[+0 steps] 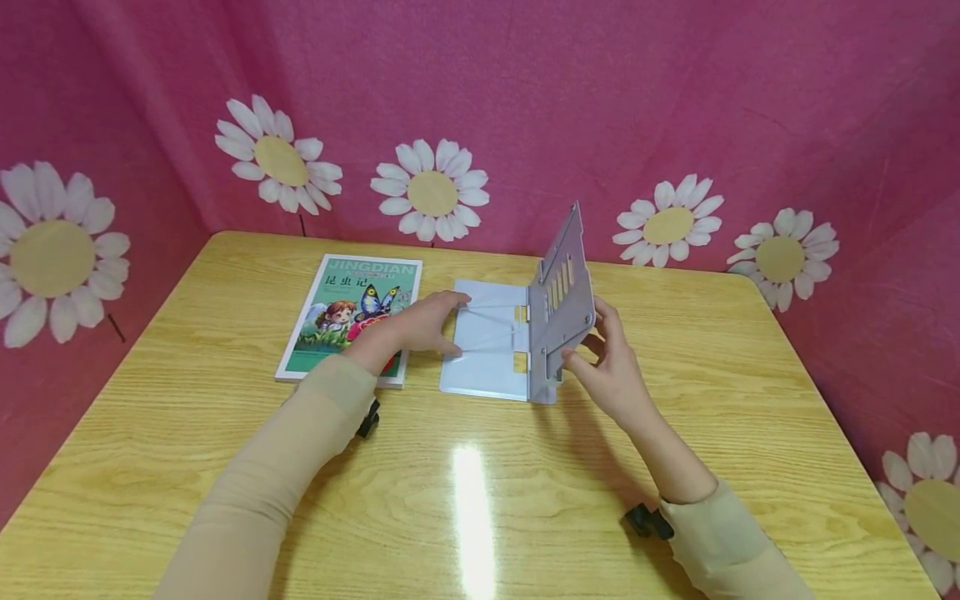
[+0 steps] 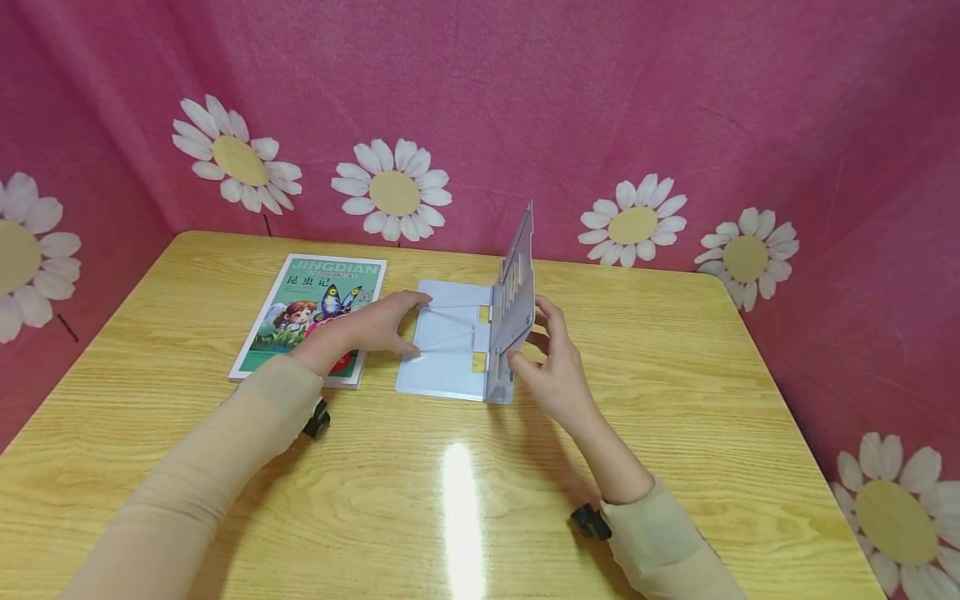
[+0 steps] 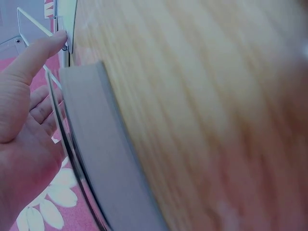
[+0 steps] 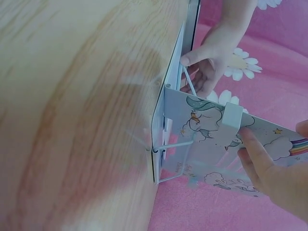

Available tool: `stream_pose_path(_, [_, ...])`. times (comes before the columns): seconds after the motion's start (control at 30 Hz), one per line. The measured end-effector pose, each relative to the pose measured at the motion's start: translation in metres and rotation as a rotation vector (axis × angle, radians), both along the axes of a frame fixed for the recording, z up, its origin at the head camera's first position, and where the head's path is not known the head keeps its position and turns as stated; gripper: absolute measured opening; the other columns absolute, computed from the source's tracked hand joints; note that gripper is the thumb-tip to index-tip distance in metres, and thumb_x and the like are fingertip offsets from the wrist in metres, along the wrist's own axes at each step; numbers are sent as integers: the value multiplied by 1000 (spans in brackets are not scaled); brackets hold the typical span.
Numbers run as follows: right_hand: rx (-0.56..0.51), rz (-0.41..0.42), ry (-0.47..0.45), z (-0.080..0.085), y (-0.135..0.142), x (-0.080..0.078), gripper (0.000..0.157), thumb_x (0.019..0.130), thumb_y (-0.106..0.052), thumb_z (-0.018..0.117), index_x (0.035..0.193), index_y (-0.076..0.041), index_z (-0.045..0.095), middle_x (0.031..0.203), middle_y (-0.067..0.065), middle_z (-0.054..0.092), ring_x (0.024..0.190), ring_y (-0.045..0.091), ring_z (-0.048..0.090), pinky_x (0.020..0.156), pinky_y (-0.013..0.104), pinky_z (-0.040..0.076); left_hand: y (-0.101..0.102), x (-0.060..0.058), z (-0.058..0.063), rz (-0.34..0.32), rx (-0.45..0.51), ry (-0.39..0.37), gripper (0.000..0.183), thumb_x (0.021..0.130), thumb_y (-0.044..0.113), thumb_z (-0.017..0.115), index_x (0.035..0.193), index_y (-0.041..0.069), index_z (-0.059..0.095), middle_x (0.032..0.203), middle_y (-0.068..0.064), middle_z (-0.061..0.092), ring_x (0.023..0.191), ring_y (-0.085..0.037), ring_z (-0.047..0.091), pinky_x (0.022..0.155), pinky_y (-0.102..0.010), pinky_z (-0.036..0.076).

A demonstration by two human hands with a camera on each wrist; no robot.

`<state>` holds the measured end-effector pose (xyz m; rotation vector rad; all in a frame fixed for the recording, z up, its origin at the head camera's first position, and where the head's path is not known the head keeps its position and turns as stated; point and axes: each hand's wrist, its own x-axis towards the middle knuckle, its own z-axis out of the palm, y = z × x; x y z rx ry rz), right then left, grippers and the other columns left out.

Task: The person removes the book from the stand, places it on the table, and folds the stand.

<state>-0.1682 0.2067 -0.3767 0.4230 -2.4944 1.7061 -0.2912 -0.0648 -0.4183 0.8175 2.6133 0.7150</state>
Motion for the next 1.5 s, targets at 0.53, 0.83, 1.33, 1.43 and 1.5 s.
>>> stream_pose_path(0.53, [-16, 14, 7, 2, -1, 1, 70, 86, 5, 54, 146, -15, 22, 143, 17, 38, 125, 39, 46, 86, 41, 52, -2, -1, 1, -16, 4, 0, 85, 77, 29, 78, 145, 6, 33, 149, -11, 35, 140, -26, 28, 116, -37, 22])
stream_pose_path(0.83, [-2, 13, 12, 2, -2, 0, 72, 86, 4, 55, 146, -16, 21, 144, 15, 36, 124, 37, 47, 86, 47, 50, -2, 0, 2, -6, 2, -16, 85, 78, 29, 78, 146, 7, 33, 151, -11, 33, 141, -26, 26, 116, -37, 21])
stream_pose_path(1.33, [0, 21, 25, 0, -1, -1, 72, 87, 4, 54, 147, -17, 21, 144, 15, 37, 123, 37, 47, 86, 47, 50, 0, -1, 1, 1, -5, 4, 85, 75, 29, 80, 144, 7, 37, 149, -11, 36, 139, -26, 29, 115, -38, 22])
stream_pose_path(1.43, [1, 21, 20, 0, -1, -1, 72, 87, 4, 55, 146, -17, 21, 144, 15, 37, 124, 36, 47, 86, 48, 50, 1, -1, 0, 8, 2, 5, 85, 74, 28, 81, 144, 7, 37, 149, -11, 37, 139, -26, 29, 115, -38, 23])
stream_pose_path(1.5, [-1, 22, 16, 0, -2, -1, 72, 87, 3, 55, 146, -18, 21, 143, 15, 37, 124, 36, 47, 86, 48, 50, 1, -1, -1, 14, 1, 7, 85, 73, 28, 81, 143, 7, 38, 148, -10, 38, 139, -26, 30, 115, -37, 23])
